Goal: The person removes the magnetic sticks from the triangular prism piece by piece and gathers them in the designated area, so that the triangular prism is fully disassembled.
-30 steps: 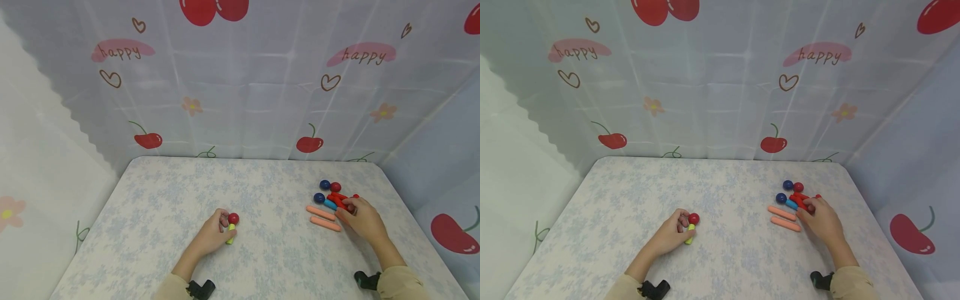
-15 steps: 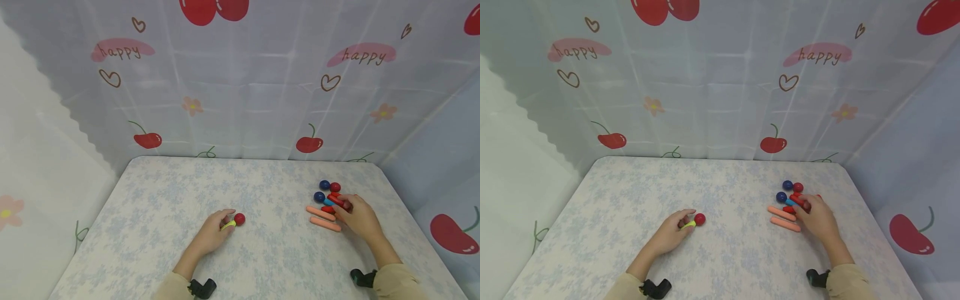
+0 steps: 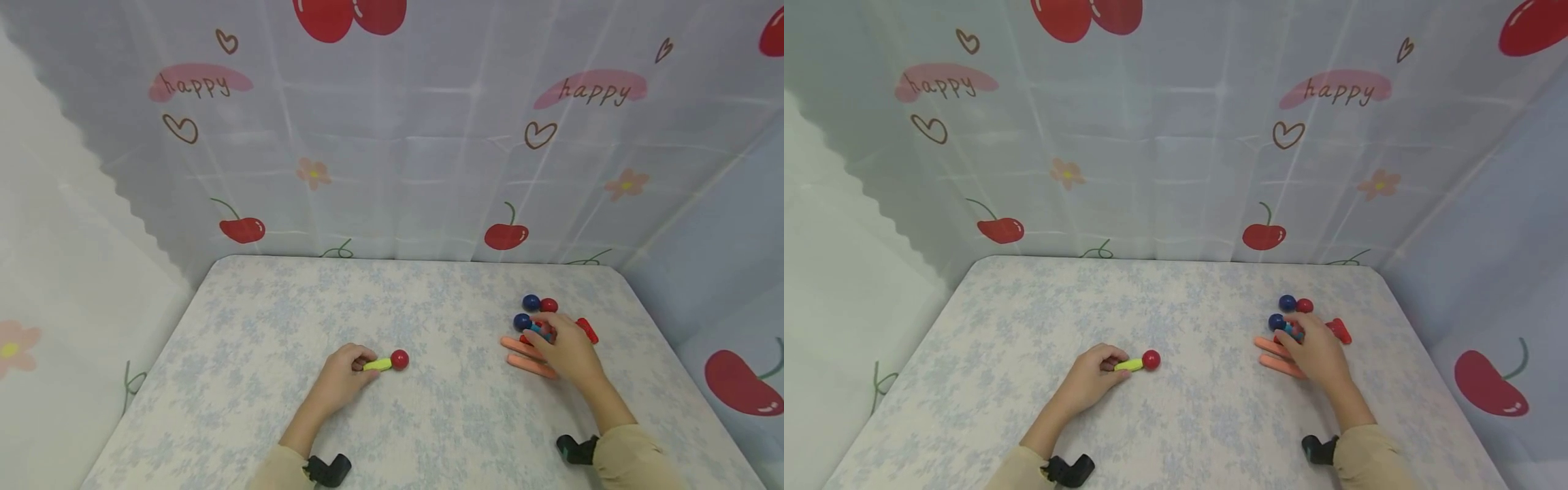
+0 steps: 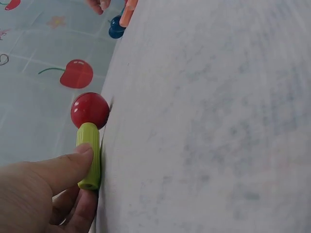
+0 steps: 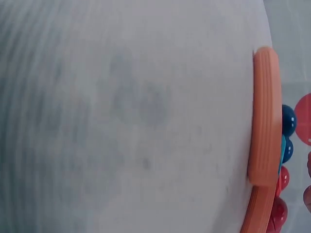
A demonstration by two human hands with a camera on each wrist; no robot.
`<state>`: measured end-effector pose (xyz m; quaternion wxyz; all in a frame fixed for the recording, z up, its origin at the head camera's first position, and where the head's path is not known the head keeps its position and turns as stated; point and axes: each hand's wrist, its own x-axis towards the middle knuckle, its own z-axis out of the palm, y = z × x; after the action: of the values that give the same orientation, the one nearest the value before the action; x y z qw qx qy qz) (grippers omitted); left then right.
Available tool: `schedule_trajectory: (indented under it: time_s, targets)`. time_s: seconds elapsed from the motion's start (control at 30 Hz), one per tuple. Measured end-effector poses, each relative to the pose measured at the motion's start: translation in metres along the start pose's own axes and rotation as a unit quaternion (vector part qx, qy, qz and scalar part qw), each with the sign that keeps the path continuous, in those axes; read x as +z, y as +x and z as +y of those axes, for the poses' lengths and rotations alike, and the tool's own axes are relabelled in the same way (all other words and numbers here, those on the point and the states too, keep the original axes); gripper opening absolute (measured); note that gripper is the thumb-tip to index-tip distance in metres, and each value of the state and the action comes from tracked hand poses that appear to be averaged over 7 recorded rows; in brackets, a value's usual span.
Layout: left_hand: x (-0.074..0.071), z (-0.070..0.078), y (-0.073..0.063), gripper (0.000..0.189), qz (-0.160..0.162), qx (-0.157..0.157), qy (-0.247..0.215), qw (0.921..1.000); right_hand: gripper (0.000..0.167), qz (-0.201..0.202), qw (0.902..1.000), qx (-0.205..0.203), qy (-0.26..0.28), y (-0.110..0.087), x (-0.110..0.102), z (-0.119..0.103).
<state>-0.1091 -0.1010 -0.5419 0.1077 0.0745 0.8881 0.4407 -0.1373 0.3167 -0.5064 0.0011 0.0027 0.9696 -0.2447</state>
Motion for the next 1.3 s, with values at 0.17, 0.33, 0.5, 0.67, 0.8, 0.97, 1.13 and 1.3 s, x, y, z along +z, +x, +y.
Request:
schedule_trajectory:
  time_s: [0.17,0.33,0.5,0.67,0.8,0.97,1.13,1.3]
  targets:
    - [0.0,0.0,0.0,0.021,0.001,0.012,-0.004,0.9999,0.04,-0.015,0.9991,-0.012,0.039,0.003,0.011,-0.012]
    - [0.001,0.0,0.001,0.019,0.007,0.017,0.002,0.9998,0.041,-0.024,0.9968,-0.029,0.071,0.007,0.025,-0.028]
    - [0.003,0.001,0.004,0.017,0.011,0.018,0.011,0.9997,0.042,-0.047,0.9918,-0.066,0.099,0.009,0.039,-0.047]
    - [0.005,0.0,0.007,0.017,0.01,0.024,0.012,0.9996,0.041,-0.084,0.9846,-0.097,0.119,0.011,0.053,-0.063]
    - [0.007,-0.001,0.007,0.017,0.01,0.022,0.008,0.9997,0.04,-0.121,0.9793,-0.095,0.132,0.013,0.062,-0.077]
    - [0.008,-0.003,0.009,0.018,0.012,0.024,0.012,0.9996,0.041,-0.161,0.9711,-0.109,0.138,0.011,0.075,-0.094]
    - [0.009,-0.005,0.01,0.018,0.011,0.027,0.014,0.9995,0.044,-0.196,0.9584,-0.153,0.141,0.008,0.087,-0.109]
    - [0.01,-0.006,0.011,0.017,0.011,0.035,0.006,0.9993,0.045,-0.204,0.953,-0.17,0.145,0.006,0.095,-0.122]
